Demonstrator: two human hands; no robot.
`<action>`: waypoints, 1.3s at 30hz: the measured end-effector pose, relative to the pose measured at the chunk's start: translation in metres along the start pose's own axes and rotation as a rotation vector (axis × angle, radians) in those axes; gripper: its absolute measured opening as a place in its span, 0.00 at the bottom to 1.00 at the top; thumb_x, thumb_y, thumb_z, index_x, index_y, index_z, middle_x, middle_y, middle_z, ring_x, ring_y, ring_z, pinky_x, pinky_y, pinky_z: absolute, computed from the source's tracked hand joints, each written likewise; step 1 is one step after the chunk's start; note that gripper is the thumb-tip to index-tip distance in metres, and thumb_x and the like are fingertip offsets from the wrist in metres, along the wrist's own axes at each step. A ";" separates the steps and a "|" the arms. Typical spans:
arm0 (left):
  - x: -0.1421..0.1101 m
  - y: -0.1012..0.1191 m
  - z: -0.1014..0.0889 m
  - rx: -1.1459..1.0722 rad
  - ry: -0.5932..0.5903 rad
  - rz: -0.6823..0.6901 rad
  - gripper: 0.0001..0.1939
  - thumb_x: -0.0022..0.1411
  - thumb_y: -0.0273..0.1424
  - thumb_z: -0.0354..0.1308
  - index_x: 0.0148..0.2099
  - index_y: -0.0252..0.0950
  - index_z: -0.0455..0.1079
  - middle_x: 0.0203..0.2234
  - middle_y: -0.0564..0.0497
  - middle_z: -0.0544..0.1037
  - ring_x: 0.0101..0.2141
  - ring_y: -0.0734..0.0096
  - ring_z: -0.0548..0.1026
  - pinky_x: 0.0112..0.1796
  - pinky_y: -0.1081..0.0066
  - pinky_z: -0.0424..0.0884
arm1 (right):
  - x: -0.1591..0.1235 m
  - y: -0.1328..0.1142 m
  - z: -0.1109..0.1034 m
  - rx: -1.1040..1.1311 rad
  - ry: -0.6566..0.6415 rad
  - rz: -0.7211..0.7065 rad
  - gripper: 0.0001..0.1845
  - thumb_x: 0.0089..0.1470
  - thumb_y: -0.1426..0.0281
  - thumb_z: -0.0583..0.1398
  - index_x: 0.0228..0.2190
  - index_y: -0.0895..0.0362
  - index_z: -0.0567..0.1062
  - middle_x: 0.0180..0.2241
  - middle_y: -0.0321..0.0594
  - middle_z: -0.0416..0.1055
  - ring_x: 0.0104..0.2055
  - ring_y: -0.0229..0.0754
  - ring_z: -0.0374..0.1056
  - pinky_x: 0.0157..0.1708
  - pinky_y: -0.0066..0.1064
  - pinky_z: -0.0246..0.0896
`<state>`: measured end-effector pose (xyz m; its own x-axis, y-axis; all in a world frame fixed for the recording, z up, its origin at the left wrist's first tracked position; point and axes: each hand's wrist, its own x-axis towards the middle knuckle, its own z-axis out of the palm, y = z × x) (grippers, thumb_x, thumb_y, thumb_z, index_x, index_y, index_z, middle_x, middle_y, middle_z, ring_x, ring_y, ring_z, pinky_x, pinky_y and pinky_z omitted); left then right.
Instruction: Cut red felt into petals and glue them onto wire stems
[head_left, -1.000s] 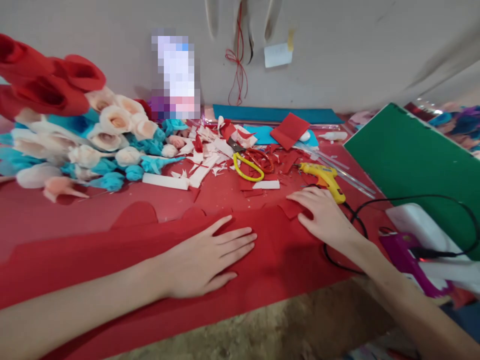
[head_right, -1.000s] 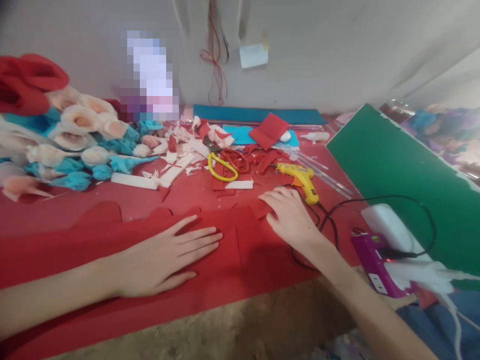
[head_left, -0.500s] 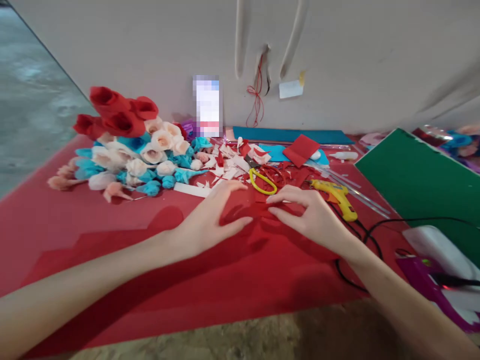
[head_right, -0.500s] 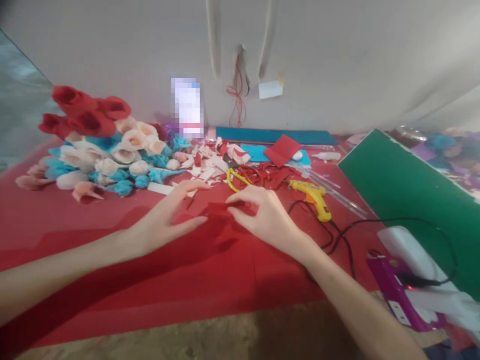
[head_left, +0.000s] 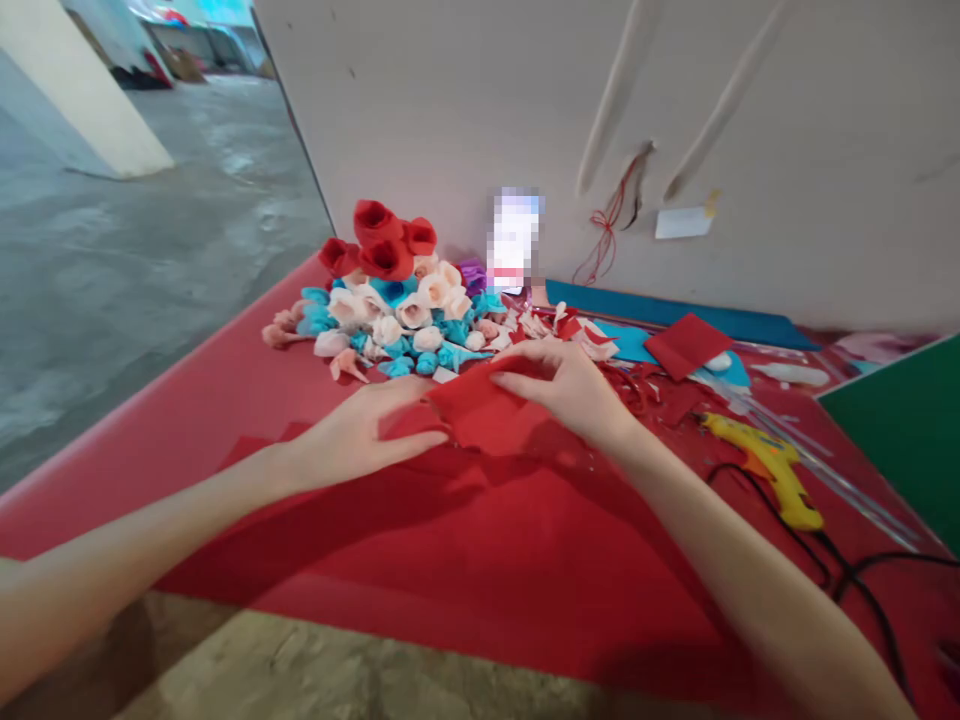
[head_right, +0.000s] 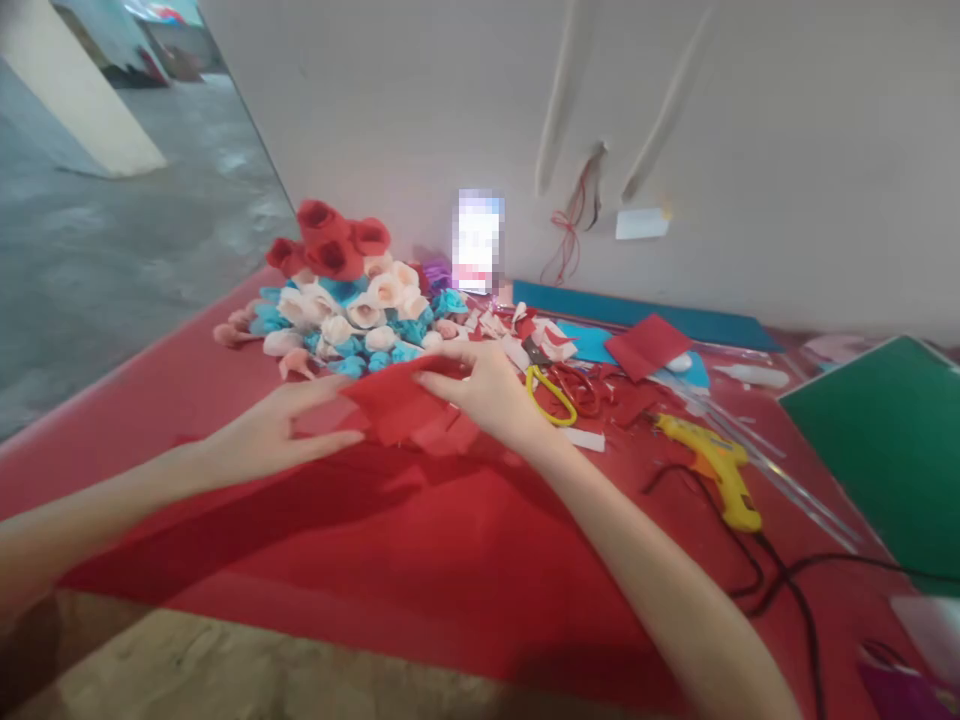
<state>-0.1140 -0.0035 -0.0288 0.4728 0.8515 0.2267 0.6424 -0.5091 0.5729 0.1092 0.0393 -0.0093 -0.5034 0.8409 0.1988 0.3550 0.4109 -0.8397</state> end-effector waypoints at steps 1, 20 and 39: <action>-0.008 -0.010 -0.005 0.086 -0.051 0.036 0.14 0.59 0.38 0.51 0.43 0.36 0.67 0.40 0.49 0.74 0.42 0.64 0.71 0.44 0.66 0.67 | 0.008 0.002 0.004 -0.014 -0.023 -0.011 0.08 0.49 0.71 0.57 0.31 0.60 0.74 0.31 0.37 0.73 0.33 0.37 0.68 0.34 0.29 0.63; -0.051 -0.052 -0.005 0.348 -0.131 -0.217 0.15 0.52 0.43 0.56 0.33 0.36 0.66 0.34 0.49 0.71 0.39 0.62 0.68 0.46 0.58 0.60 | 0.064 0.026 0.061 0.154 -0.400 0.187 0.09 0.54 0.76 0.51 0.33 0.60 0.71 0.30 0.38 0.71 0.31 0.36 0.68 0.30 0.26 0.64; -0.115 0.015 0.006 0.681 0.128 0.339 0.16 0.62 0.25 0.42 0.43 0.38 0.71 0.40 0.53 0.75 0.43 0.66 0.68 0.58 0.59 0.46 | 0.066 0.022 0.065 -0.043 -0.433 0.052 0.08 0.51 0.75 0.52 0.30 0.60 0.71 0.34 0.38 0.71 0.37 0.39 0.66 0.39 0.28 0.57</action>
<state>-0.1552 -0.1095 -0.0504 0.6632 0.6220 0.4164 0.7239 -0.6744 -0.1455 0.0321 0.0810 -0.0477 -0.7646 0.6394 -0.0806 0.4159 0.3940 -0.8196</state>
